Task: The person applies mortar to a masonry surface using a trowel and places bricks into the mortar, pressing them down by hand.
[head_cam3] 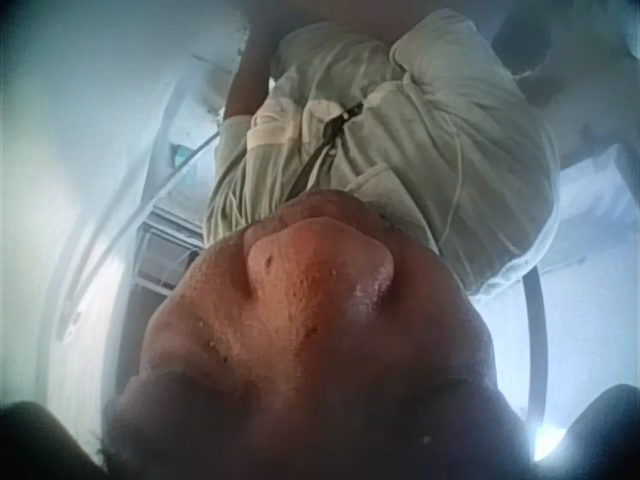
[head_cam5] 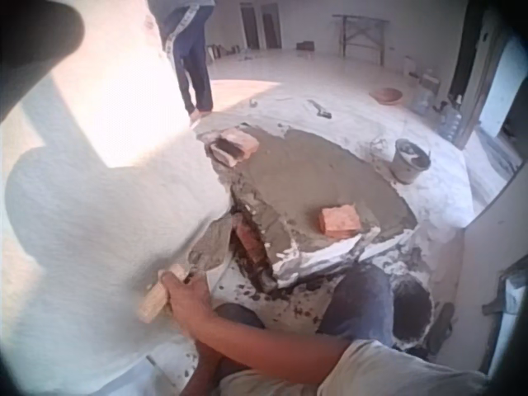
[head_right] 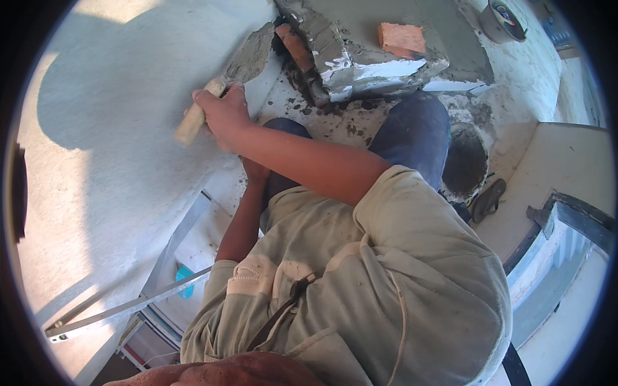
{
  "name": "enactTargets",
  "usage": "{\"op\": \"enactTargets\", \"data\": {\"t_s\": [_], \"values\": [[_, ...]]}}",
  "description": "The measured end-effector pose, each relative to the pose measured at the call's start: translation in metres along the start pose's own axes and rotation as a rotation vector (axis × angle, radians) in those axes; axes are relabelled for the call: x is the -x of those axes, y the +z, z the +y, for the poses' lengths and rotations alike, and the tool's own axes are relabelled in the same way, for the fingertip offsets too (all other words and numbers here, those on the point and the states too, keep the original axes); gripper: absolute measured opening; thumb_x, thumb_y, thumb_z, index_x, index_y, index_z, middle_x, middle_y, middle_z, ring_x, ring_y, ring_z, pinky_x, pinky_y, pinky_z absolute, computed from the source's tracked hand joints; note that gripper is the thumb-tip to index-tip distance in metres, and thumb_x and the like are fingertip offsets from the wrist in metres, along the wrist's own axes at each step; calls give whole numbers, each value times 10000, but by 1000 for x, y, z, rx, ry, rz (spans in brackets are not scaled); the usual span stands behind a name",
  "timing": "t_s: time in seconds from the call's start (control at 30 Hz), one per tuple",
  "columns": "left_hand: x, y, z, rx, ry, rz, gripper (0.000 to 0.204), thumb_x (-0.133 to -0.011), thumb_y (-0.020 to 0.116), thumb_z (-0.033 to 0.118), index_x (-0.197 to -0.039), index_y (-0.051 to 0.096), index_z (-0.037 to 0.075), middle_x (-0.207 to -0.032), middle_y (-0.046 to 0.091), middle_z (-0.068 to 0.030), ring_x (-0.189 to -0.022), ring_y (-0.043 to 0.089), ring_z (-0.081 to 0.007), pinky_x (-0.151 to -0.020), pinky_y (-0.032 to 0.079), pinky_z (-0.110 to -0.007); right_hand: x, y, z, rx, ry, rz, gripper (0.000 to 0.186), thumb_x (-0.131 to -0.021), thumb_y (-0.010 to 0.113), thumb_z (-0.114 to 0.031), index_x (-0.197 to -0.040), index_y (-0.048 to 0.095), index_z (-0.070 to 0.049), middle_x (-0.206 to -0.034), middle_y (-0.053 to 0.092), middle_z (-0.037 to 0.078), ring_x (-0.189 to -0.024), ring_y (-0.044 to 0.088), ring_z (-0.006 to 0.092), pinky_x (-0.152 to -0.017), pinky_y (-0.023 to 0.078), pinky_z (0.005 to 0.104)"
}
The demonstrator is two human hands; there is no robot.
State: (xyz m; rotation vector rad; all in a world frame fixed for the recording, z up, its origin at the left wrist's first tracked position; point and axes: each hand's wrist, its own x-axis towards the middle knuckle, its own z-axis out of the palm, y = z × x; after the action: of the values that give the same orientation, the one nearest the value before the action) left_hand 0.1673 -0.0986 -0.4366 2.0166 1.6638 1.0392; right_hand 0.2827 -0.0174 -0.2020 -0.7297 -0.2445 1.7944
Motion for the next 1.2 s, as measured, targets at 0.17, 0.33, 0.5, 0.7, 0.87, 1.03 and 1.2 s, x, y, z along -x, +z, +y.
{"op": "enactTargets", "data": {"t_s": [0.17,0.33,0.5,0.7,0.87,1.03,1.2], "values": [[-5,-3,22,55,-319,-75,291,-831,725,177,-1052,659,0,-1120,645,-204,-1098,600,-361,-962,456,-424,80,-95,-60,112,116,-97,390,-863,541,12,-1196,363,-87,-940,511,89,-611,534,164,-455,481,362],[-39,5,72,113,-100,-60,344,-794,768,180,-1076,654,19,-1093,664,-168,-1094,601,-340,-967,457,-429,164,-185,-119,42,41,-166,518,-791,557,23,-1281,399,-35,-909,478,99,-561,497,143,-431,504,315],[-138,32,190,170,331,-140,429,-780,797,223,-1140,656,36,-1137,663,-140,-1081,621,-316,-935,495,-394,208,-224,-159,-19,-159,-54,517,-745,543,29,-1243,408,3,-873,466,101,-550,486,143,-405,497,301],[-210,124,306,-79,662,-380,810,-725,817,390,-1410,494,100,-1426,499,-138,-1350,446,-298,-1148,335,-432,241,-253,-188,47,-348,66,465,-776,544,-33,-1226,433,4,-813,461,86,-531,477,136,-389,487,291],[-225,174,337,-396,589,-507,922,-696,826,466,-1445,447,85,-1432,500,-173,-1380,417,-321,-1163,313,-444,286,-275,-215,482,-377,502,369,-892,593,-139,-1218,466,-25,-809,494,50,-507,475,108,-391,456,269],[-251,178,337,-170,368,-764,954,-720,797,520,-1453,413,45,-1344,548,-204,-1336,454,-337,-1114,362,-477,338,-306,-240,924,-152,906,218,-884,616,-117,-1073,534,-46,-747,531,32,-496,505,106,-396,441,274],[-248,113,301,1090,-208,-738,800,-788,764,432,-1383,466,-12,-1225,632,-184,-1173,600,-324,-988,490,-472,374,-334,-240,1127,88,1017,181,-870,637,-144,-976,575,-10,-728,562,68,-526,558,134,-406,452,302]]}}
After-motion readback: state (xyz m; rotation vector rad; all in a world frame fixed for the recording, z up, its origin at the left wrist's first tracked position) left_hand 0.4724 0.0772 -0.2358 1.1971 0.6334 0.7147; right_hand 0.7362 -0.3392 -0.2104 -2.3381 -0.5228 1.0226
